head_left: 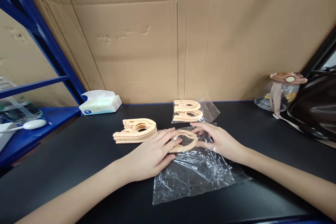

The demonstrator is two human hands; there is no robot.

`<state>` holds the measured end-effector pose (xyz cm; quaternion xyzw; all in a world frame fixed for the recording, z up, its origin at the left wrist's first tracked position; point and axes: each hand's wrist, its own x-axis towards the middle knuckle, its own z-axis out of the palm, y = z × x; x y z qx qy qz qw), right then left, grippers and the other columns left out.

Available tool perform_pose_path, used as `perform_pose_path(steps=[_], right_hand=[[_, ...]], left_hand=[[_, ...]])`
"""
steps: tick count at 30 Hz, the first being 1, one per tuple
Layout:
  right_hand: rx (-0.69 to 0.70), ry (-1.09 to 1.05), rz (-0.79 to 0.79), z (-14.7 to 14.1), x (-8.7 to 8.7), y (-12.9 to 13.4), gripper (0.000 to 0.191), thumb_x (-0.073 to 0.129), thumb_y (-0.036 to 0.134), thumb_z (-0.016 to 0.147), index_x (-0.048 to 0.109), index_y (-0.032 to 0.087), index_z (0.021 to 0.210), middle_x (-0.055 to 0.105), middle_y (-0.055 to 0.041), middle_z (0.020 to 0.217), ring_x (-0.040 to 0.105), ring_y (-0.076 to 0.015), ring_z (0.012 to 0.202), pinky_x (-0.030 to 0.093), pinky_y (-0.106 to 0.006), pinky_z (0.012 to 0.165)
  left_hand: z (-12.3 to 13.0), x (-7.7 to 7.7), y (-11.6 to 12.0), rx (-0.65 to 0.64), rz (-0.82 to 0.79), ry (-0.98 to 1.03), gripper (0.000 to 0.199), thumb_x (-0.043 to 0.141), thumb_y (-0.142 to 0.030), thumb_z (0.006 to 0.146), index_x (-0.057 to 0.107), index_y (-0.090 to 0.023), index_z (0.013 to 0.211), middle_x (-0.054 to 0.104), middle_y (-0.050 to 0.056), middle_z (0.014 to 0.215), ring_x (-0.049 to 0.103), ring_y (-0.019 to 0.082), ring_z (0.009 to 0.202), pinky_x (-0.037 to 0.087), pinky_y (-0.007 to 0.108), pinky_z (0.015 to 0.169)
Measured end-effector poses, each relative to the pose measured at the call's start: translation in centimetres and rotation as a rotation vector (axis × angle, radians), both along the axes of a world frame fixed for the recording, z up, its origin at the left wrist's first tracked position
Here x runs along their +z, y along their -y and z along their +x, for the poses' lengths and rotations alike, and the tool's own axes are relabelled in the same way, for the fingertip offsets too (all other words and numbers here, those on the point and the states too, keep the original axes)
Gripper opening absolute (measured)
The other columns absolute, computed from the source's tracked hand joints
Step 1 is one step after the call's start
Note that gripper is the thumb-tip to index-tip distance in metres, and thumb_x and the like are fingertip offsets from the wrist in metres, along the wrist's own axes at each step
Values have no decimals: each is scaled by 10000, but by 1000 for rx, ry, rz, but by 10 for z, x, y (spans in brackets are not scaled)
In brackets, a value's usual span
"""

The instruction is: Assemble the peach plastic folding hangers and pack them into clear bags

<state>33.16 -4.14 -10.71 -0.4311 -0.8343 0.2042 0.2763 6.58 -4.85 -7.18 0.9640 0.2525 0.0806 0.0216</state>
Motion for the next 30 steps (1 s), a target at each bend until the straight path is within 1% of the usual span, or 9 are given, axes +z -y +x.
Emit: perform_pose_path(steps=[5, 8, 11, 14, 16, 19, 22, 27, 30], right_hand=[[-39, 26, -21, 1, 8, 3, 479, 558, 393, 862, 409, 322, 1312, 659, 2, 1087, 611, -178, 904, 483, -352, 805], [-91, 58, -2, 3, 12, 3, 435, 554, 334, 855, 449, 306, 1276, 682, 13, 995, 618, -170, 838, 484, -340, 768], [-123, 93, 24, 6, 15, 4, 382, 505, 282, 864, 486, 302, 1245, 691, 27, 896, 626, -156, 758, 482, -318, 716], [-202, 156, 105, 10, 17, 4, 365, 465, 226, 861, 521, 299, 1215, 678, 37, 813, 619, -147, 689, 477, -290, 649], [-253, 217, 175, 12, 18, 4, 364, 451, 200, 859, 536, 301, 1197, 668, 41, 787, 614, -150, 674, 476, -286, 630], [-301, 285, 268, 15, 20, 5, 344, 430, 186, 873, 550, 300, 1174, 668, 41, 799, 624, -164, 707, 489, -307, 655], [-340, 300, 333, 16, 22, 7, 299, 433, 202, 882, 572, 280, 1135, 673, 33, 814, 631, -173, 727, 501, -319, 673], [-337, 267, 336, 13, 27, 11, 264, 470, 237, 876, 585, 273, 1111, 674, 40, 810, 616, -154, 688, 498, -313, 663], [-322, 226, 325, 12, 29, 13, 246, 487, 246, 874, 591, 265, 1096, 669, 35, 839, 605, -148, 695, 490, -314, 678]], left_hand=[[-18, 17, -9, 123, 114, 36, 493, 426, -394, 941, 325, -241, 1399, 282, 63, 1503, 218, 259, 1385, 279, 454, 1100], [-34, 27, -23, 216, 143, 34, 609, 475, -519, 891, 317, -232, 1404, 285, 71, 1500, 187, 265, 1394, 262, 458, 1104], [-49, 32, -39, 294, 84, -58, 750, 515, -652, 797, 354, -222, 1390, 277, 89, 1504, 149, 316, 1400, 234, 505, 1097], [-61, 37, -50, 393, -30, -162, 875, 536, -721, 720, 361, -189, 1392, 259, 114, 1510, 99, 351, 1404, 190, 531, 1100], [-66, 41, -53, 450, -109, -201, 927, 552, -733, 689, 351, -169, 1396, 249, 122, 1513, 77, 345, 1408, 169, 511, 1112], [-74, 47, -54, 518, -209, -224, 961, 576, -727, 664, 332, -161, 1401, 237, 127, 1517, 65, 333, 1412, 160, 486, 1120], [-81, 49, -56, 560, -252, -221, 935, 590, -703, 664, 345, -162, 1386, 257, 137, 1507, 97, 333, 1409, 189, 477, 1110], [-85, 49, -59, 549, -276, -159, 783, 605, -645, 683, 437, -184, 1293, 333, 130, 1472, 164, 333, 1396, 239, 458, 1086], [-82, 51, -58, 542, -245, -98, 748, 640, -607, 665, 463, -176, 1250, 400, 134, 1422, 273, 346, 1349, 278, 450, 1060]])
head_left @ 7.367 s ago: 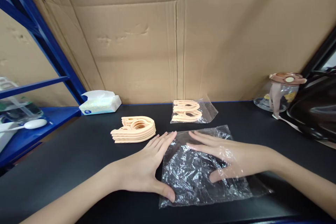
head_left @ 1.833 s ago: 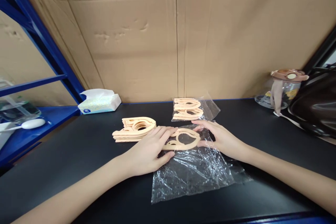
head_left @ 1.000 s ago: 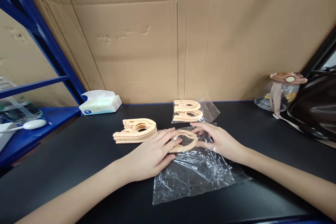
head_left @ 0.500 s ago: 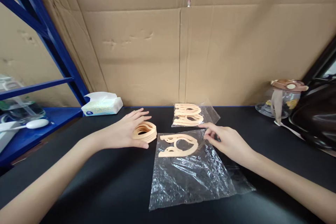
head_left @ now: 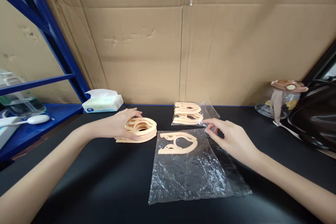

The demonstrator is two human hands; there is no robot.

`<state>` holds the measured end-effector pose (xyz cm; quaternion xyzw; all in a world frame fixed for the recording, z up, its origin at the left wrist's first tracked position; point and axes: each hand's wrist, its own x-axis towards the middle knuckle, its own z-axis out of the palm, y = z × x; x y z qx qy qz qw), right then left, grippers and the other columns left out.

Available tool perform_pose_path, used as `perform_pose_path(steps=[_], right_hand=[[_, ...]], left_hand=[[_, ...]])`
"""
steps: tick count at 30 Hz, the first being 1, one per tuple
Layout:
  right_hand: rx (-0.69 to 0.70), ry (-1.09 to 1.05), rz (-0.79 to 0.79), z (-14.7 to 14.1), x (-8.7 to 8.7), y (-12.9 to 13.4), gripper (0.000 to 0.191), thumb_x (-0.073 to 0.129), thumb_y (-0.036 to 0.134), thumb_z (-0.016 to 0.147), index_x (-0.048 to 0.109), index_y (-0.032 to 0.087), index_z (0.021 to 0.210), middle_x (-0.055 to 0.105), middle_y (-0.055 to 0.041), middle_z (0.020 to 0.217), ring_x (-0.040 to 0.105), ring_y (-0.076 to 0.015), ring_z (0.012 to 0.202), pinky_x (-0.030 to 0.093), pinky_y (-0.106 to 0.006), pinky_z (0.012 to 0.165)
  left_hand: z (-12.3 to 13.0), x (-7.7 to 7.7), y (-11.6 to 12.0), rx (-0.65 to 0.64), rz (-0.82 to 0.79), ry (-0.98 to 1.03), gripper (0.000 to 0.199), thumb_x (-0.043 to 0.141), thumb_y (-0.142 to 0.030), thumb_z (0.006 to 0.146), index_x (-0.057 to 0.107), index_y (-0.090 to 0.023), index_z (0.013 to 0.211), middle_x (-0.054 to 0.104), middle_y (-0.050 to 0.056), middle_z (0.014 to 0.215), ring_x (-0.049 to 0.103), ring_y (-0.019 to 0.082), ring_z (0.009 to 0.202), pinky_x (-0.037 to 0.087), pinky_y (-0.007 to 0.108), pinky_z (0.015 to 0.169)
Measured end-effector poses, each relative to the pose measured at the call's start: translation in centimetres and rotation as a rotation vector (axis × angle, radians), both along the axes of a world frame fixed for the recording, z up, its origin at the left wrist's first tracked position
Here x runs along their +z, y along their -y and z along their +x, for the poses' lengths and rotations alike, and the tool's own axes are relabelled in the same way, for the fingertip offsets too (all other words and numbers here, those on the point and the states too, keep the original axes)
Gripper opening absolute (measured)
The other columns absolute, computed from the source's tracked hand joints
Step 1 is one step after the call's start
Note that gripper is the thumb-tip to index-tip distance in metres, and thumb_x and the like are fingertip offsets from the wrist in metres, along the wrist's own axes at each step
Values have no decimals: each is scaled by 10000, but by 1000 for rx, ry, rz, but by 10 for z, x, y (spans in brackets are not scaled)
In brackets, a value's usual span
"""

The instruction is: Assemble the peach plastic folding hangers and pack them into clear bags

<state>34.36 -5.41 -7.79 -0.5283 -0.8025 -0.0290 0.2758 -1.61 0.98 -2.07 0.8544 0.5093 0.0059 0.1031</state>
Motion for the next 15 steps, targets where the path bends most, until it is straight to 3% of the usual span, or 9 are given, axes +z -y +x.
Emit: perform_pose_path(steps=[3, 6, 12, 15], right_hand=[[39, -51, 19, -1, 2, 3, 216, 484, 248, 885, 598, 255, 1068, 643, 16, 852, 587, -157, 754, 475, -327, 727], [130, -147, -7, -5, 4, 8, 193, 475, 282, 908, 598, 241, 1051, 617, -3, 862, 563, -164, 798, 455, -332, 760], [362, -530, -424, -24, 9, 22, 305, 493, 392, 914, 541, 258, 1184, 632, -3, 871, 552, -142, 758, 459, -293, 706], [493, -622, -634, -30, 11, 26, 270, 498, 394, 913, 600, 238, 1110, 600, 8, 783, 520, -119, 686, 457, -256, 637]], left_hand=[[9, 1, 5, 3, 78, 97, 710, 654, -583, 666, 473, -180, 1221, 507, 115, 1303, 451, 320, 1217, 373, 412, 982], [29, -4, 18, -47, 211, 209, 689, 644, -589, 695, 457, -191, 1226, 554, 89, 1223, 530, 278, 1102, 415, 378, 920], [78, -26, 64, -324, 513, 161, 748, 615, -644, 703, 436, -191, 1270, 550, 102, 1196, 542, 281, 1014, 416, 403, 850], [89, -34, 77, -413, 600, 163, 749, 598, -632, 731, 417, -165, 1288, 570, 112, 1163, 554, 271, 969, 411, 393, 841]])
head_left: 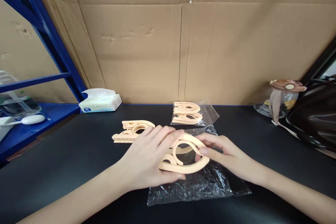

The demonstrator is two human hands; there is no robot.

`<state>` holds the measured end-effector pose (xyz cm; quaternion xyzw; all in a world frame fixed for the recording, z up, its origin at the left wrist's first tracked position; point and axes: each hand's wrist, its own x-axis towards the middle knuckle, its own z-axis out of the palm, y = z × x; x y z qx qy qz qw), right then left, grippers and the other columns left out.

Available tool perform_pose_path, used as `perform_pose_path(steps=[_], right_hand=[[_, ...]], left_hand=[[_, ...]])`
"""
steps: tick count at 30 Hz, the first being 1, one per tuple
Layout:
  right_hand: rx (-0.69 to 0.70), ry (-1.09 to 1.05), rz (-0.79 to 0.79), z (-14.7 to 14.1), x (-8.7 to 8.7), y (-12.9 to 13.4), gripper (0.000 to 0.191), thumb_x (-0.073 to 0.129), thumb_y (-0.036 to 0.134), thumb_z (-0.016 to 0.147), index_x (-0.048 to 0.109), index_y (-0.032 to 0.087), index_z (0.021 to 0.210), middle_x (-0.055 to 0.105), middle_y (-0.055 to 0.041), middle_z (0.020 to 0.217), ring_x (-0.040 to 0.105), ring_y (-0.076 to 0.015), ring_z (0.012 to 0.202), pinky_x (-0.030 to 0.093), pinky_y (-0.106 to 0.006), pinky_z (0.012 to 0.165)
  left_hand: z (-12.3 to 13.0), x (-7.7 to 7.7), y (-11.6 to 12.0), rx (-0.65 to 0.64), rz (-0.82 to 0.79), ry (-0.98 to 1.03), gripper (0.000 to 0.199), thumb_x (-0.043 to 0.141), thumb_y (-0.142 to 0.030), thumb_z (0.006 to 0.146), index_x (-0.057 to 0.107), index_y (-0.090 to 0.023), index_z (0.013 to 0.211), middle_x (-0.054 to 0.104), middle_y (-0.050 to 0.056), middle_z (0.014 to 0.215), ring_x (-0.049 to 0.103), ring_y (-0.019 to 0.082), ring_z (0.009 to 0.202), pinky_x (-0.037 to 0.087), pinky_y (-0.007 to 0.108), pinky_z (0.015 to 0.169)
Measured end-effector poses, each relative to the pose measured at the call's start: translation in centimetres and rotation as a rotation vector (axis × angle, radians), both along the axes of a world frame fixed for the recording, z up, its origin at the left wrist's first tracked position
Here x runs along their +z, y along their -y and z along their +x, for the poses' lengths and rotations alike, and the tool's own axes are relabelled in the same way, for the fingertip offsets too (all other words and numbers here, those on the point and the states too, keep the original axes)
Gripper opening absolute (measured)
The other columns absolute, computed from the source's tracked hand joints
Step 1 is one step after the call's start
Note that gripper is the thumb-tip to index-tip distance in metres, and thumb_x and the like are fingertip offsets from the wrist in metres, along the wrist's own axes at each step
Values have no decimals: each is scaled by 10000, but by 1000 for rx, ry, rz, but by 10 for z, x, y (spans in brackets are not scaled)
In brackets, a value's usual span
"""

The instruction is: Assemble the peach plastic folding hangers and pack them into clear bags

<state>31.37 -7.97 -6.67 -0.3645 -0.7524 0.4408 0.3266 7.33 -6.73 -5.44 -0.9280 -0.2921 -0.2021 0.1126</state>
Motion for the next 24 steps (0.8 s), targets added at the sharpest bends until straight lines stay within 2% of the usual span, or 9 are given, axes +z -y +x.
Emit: perform_pose_path(steps=[3, 7, 13, 24], right_hand=[[50, -51, -115, 0, 0, -1, 235, 522, 393, 901, 642, 204, 973, 564, 12, 755, 490, -94, 637, 438, -221, 581], [-8, -107, -190, 4, -5, -9, 228, 570, 399, 870, 631, 182, 900, 555, 17, 729, 481, -83, 625, 419, -203, 569], [-67, -118, -214, 6, -6, -16, 278, 565, 416, 858, 614, 159, 767, 536, 19, 656, 462, -93, 603, 376, -214, 558], [-47, -66, -201, 8, -3, -15, 308, 522, 438, 871, 635, 160, 803, 569, -17, 766, 475, -124, 686, 395, -237, 598]], left_hand=[[0, -4, 0, -20, 15, -8, 776, 576, -646, 747, 385, -160, 1320, 578, 114, 1160, 554, 275, 976, 405, 401, 861], [-8, -7, -11, 19, -85, 3, 808, 569, -671, 741, 345, -195, 1354, 539, 109, 1227, 534, 284, 1043, 419, 410, 874], [-18, -6, -24, 49, -146, 30, 714, 589, -599, 778, 367, -205, 1331, 500, 107, 1276, 502, 274, 1102, 419, 412, 901], [-21, -2, -24, -14, -306, 89, 688, 602, -527, 810, 300, -296, 1383, 432, 87, 1340, 462, 276, 1186, 417, 431, 961]])
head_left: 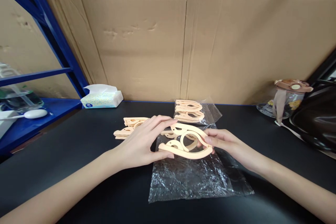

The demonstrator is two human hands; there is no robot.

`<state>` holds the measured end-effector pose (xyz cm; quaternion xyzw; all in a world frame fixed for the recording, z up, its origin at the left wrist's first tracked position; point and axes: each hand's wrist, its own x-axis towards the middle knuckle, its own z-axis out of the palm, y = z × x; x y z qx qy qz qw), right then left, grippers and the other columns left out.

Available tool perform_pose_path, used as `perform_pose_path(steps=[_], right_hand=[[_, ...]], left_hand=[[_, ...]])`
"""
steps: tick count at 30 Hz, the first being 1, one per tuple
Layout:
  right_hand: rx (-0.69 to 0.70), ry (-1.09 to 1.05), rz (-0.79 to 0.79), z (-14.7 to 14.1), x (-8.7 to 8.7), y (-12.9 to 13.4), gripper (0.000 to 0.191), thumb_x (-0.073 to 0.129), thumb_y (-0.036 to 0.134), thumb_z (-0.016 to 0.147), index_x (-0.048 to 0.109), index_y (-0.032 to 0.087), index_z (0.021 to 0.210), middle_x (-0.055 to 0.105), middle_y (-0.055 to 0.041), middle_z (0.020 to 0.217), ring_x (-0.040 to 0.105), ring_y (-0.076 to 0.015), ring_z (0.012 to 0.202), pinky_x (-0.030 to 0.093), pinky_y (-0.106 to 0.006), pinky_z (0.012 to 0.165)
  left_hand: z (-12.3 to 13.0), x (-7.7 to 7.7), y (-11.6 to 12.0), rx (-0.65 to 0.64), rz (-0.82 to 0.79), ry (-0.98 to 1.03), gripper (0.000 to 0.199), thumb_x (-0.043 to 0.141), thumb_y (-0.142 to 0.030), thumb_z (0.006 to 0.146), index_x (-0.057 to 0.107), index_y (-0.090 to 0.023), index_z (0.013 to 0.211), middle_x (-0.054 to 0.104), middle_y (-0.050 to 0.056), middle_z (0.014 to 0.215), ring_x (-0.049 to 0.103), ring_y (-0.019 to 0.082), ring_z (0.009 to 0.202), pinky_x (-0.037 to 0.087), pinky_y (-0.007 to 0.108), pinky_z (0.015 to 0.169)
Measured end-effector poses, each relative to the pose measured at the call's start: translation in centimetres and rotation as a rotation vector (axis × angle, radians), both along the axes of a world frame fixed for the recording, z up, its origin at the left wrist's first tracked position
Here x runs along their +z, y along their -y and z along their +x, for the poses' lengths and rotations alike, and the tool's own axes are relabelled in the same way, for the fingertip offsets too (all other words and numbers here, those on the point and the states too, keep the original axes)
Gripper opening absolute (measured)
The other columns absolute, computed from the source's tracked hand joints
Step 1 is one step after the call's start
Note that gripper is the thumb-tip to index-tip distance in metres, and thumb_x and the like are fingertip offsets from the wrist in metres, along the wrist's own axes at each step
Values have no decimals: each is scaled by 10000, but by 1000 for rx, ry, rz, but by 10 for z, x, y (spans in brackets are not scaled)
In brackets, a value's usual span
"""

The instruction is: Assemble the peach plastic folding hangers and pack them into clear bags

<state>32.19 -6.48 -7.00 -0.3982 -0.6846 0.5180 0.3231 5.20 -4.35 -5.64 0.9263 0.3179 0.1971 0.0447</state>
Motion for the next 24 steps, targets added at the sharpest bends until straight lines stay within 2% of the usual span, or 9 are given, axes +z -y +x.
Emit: perform_pose_path(steps=[8, 17, 21, 24], right_hand=[[-9, -25, -37, 0, -1, -1, 289, 559, 424, 854, 609, 157, 758, 519, 12, 708, 458, -104, 650, 383, -217, 574], [6, -43, -88, -1, 1, 0, 299, 552, 449, 851, 593, 159, 788, 547, 11, 681, 514, -101, 603, 425, -228, 552], [1, 44, 36, -1, -1, 1, 294, 506, 442, 884, 605, 168, 853, 581, 0, 729, 538, -109, 622, 461, -241, 565], [-72, 211, 303, 0, -4, 5, 306, 501, 433, 892, 545, 232, 1118, 633, -33, 993, 602, -163, 841, 518, -319, 732]], left_hand=[[0, -2, -2, 13, 7, -11, 689, 602, -520, 812, 304, -289, 1389, 436, 84, 1350, 461, 274, 1197, 424, 424, 964], [-2, -4, -4, -7, 184, -92, 734, 555, -605, 803, 321, -219, 1381, 487, 117, 1308, 502, 282, 1105, 407, 422, 916], [-2, -6, -4, 7, 224, -81, 717, 558, -613, 793, 366, -230, 1368, 534, 107, 1255, 524, 284, 1073, 411, 423, 896], [0, -8, -1, 13, 241, -38, 717, 566, -616, 782, 387, -233, 1361, 551, 100, 1234, 531, 282, 1057, 415, 424, 887]])
